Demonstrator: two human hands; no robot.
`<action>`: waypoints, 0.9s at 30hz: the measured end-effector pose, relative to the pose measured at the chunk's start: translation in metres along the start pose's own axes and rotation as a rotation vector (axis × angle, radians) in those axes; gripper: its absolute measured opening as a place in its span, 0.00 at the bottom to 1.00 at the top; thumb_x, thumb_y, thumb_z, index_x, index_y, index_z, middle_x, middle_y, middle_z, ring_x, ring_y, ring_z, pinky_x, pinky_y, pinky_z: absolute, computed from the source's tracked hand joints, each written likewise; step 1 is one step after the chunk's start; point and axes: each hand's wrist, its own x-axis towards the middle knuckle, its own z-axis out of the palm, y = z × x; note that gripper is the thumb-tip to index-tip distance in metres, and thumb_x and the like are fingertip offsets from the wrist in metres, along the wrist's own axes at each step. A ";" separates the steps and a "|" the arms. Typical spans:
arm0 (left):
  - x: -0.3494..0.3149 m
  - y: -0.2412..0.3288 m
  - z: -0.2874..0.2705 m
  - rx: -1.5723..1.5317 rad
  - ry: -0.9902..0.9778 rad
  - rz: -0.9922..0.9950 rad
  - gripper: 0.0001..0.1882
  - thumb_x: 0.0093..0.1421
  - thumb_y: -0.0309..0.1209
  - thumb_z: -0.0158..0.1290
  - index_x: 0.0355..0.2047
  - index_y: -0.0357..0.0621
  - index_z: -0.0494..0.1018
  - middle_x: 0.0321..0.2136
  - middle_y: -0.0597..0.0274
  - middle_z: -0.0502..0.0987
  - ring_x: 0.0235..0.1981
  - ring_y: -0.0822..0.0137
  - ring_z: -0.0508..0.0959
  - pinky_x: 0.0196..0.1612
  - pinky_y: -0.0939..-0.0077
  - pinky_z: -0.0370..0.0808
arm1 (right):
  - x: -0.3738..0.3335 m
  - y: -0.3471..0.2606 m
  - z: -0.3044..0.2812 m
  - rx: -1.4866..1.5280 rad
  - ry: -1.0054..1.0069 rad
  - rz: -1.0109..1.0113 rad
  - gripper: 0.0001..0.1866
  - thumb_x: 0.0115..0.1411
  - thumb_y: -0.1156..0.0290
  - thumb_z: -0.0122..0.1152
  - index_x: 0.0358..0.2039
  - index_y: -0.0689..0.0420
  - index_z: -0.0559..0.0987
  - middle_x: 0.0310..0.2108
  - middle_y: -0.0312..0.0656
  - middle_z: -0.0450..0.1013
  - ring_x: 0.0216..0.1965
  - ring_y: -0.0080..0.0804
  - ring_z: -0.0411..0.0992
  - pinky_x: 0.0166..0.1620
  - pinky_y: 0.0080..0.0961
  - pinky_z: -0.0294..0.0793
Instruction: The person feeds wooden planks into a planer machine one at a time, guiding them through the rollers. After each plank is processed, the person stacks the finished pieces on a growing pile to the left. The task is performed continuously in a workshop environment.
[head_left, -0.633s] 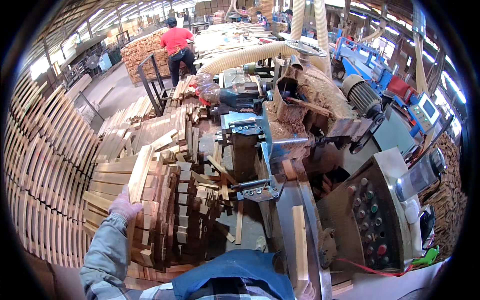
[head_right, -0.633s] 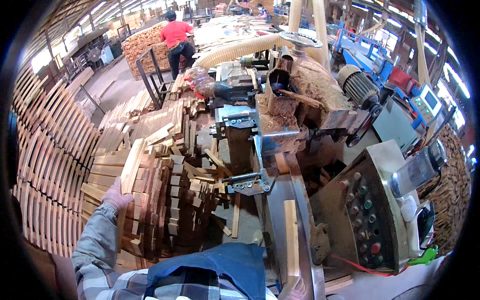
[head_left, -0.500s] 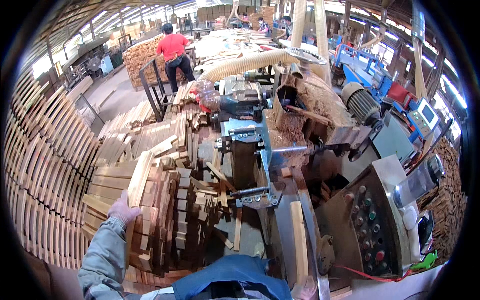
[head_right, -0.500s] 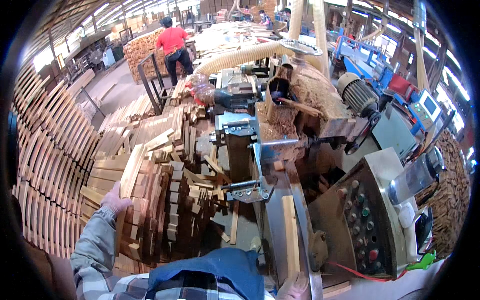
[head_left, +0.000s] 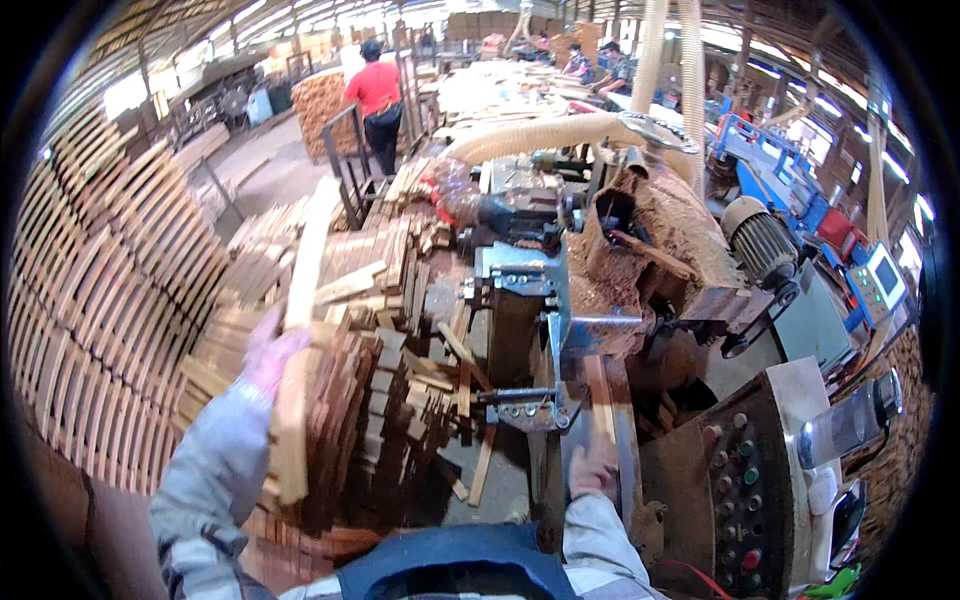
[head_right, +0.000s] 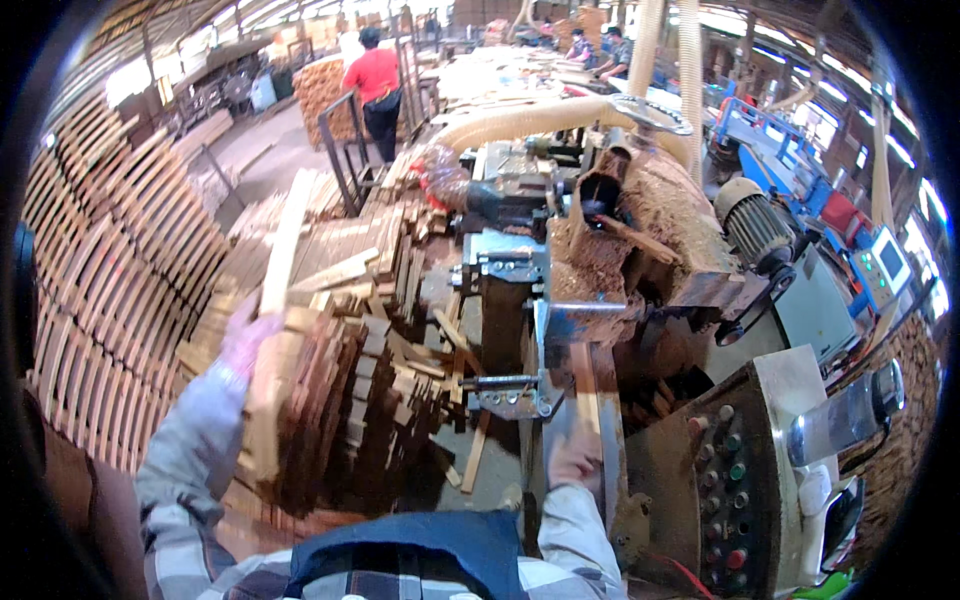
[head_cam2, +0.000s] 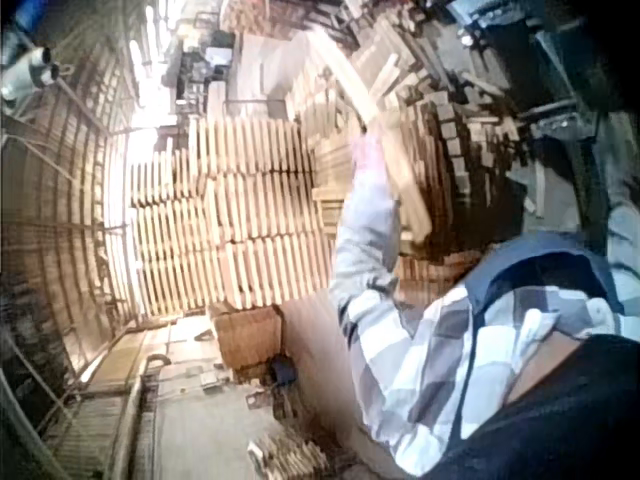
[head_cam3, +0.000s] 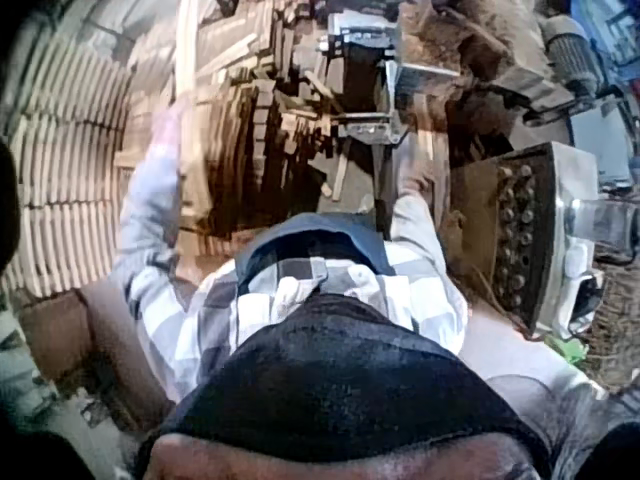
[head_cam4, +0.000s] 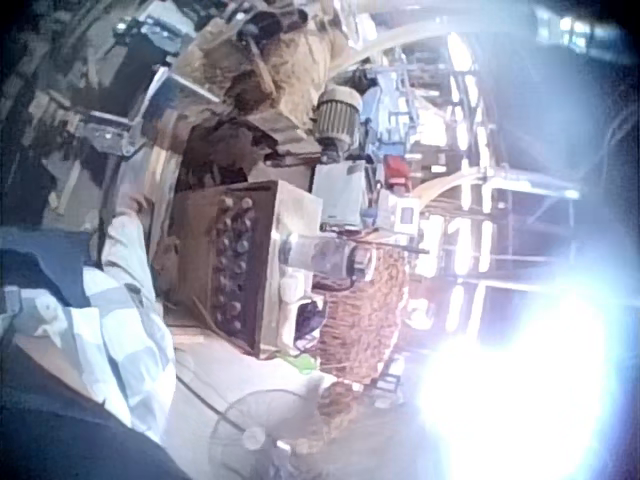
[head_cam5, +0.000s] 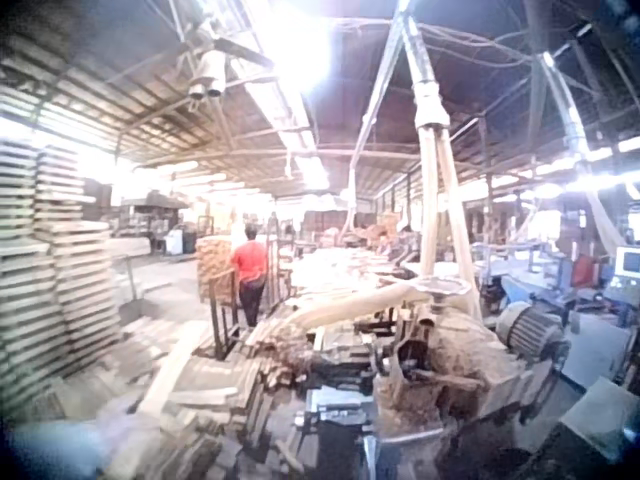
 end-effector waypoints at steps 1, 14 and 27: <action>0.012 -0.032 0.001 -0.157 0.106 -0.020 0.40 0.57 0.26 0.62 0.68 0.35 0.60 0.49 0.51 0.77 0.45 0.63 0.79 0.44 0.74 0.79 | 0.011 -0.042 -0.006 0.181 0.045 -0.145 0.15 0.61 0.69 0.56 0.48 0.57 0.78 0.43 0.48 0.76 0.45 0.52 0.74 0.50 0.45 0.72; -0.069 -0.043 0.243 0.109 -0.343 -0.041 0.44 0.54 0.42 0.65 0.65 0.37 0.60 0.49 0.42 0.76 0.50 0.49 0.77 0.55 0.55 0.74 | -0.033 -0.224 -0.110 0.753 -0.555 0.368 0.46 0.58 0.57 0.71 0.71 0.59 0.60 0.62 0.51 0.68 0.60 0.42 0.69 0.63 0.33 0.68; -0.034 -0.054 0.026 0.411 -0.011 0.143 0.37 0.61 0.37 0.62 0.67 0.36 0.61 0.64 0.45 0.67 0.65 0.54 0.68 0.68 0.63 0.65 | -0.258 0.007 -0.163 -0.311 -0.293 0.378 0.48 0.54 0.65 0.68 0.74 0.51 0.56 0.64 0.57 0.67 0.61 0.52 0.69 0.65 0.41 0.66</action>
